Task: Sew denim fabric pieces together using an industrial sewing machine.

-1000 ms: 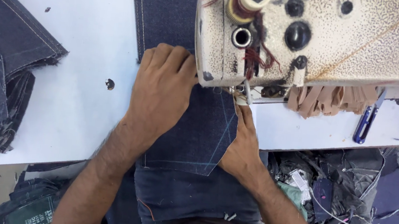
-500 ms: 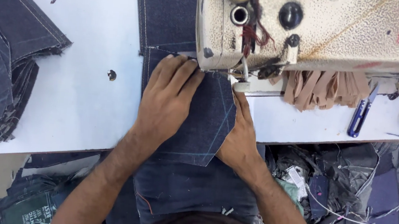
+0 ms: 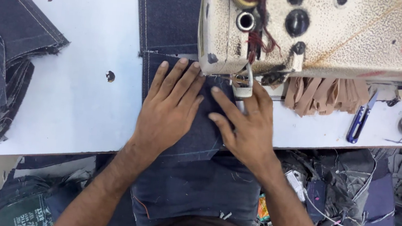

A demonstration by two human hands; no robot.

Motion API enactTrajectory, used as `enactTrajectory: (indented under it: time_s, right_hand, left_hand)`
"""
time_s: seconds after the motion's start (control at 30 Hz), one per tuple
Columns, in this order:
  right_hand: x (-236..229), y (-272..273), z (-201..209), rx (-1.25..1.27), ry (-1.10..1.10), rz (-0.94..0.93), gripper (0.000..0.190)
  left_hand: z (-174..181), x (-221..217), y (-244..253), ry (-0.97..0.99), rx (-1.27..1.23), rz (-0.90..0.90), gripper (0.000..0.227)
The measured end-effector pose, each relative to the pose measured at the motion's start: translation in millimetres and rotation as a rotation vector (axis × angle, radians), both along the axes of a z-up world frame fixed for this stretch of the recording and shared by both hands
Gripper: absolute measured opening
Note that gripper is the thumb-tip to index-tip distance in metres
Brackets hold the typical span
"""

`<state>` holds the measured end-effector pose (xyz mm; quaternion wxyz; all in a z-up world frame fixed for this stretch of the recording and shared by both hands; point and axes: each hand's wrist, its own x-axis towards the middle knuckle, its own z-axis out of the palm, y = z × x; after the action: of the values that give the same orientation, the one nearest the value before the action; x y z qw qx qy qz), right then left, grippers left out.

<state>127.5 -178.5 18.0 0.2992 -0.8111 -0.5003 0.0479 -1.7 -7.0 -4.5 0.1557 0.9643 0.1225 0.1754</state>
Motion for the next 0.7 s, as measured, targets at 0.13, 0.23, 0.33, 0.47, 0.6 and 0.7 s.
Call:
enactTrajectory:
  time_s: [0.13, 0.23, 0.33, 0.47, 0.6, 0.7]
  right_hand:
    - [-0.3, 11.6, -9.7, -0.139, -0.268, 0.038, 0.046]
    - [3.0, 14.5, -9.9, -0.178, -0.293, 0.031, 0.046]
    - [5.1, 19.1, -6.9, -0.188, -0.269, 0.027, 0.045]
    - [7.6, 22.3, -7.3, -0.176, -0.263, 0.019, 0.042]
    - [11.7, 28.5, -7.8, -0.147, -0.297, 0.010, 0.039]
    - [14.3, 30.0, -8.3, -0.138, -0.270, 0.005, 0.038]
  left_hand:
    - [-2.5, 0.7, 4.5, -0.008, -0.044, -0.004, 0.044]
    - [-2.6, 4.0, 7.0, -0.011, -0.050, -0.012, 0.045]
    - [-2.6, 6.6, 9.9, -0.012, -0.051, -0.013, 0.044]
    - [-5.7, 11.9, 15.0, -0.031, -0.065, -0.012, 0.040]
    - [-6.5, 18.4, 22.4, -0.074, -0.047, -0.010, 0.034]
    - [-7.6, 21.6, 25.6, -0.080, -0.040, -0.015, 0.024]
